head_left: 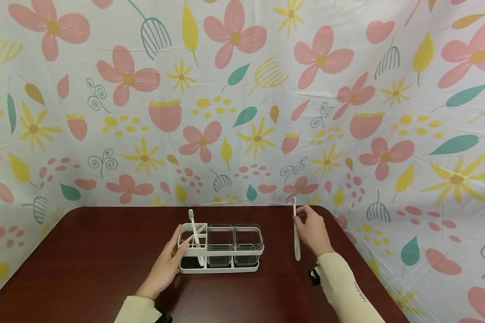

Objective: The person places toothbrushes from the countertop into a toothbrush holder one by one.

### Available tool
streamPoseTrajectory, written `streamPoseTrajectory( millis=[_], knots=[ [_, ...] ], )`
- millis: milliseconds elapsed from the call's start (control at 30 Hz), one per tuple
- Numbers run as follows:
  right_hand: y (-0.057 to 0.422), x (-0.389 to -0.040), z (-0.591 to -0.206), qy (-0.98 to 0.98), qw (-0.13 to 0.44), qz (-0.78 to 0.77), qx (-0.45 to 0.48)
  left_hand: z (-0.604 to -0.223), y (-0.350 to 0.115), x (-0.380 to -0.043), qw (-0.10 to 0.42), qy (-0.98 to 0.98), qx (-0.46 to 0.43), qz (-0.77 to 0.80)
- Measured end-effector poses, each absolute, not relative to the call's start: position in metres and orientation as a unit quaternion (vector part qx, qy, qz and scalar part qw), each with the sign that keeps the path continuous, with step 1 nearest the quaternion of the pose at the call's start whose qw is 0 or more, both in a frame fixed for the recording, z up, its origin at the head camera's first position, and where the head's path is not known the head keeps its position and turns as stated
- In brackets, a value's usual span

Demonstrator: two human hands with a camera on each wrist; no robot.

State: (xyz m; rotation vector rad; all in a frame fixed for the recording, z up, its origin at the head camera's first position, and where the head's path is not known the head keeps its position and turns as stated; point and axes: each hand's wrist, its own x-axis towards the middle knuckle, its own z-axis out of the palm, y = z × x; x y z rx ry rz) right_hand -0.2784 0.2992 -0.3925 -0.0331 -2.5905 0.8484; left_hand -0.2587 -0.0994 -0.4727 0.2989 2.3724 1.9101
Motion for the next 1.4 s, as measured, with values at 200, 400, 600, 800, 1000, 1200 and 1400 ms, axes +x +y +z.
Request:
streamPoseTrajectory(
  millis=[200,400,600,800,1000,1200,1400],
  knots=[
    [0.286,-0.28,-0.384,-0.923,0.219,0.315,0.003,-0.474,-0.101,-0.258,0.045,0.763,0.099,0.638],
    [0.276,-0.283,-0.376,-0.916,0.228,0.33,0.013,-0.476,-0.102,-0.259,0.041,0.766,0.103,0.633],
    [0.267,-0.286,-0.371,-0.906,0.25,0.34,0.022,-0.477,-0.103,-0.26,0.035,0.771,0.101,0.628],
    [0.259,-0.288,-0.363,-0.896,0.259,0.357,0.037,-0.473,-0.105,-0.262,0.028,0.775,0.097,0.624],
    [0.253,-0.285,-0.353,-0.878,0.278,0.385,0.052,-0.474,-0.102,-0.263,0.028,0.774,0.106,0.623],
    [0.244,-0.287,-0.352,-0.844,0.284,0.449,0.078,-0.477,-0.102,-0.264,0.029,0.777,0.092,0.622],
    [0.234,-0.284,-0.349,-0.817,0.308,0.478,0.096,-0.477,-0.103,-0.263,0.025,0.777,0.097,0.622]
  ],
)
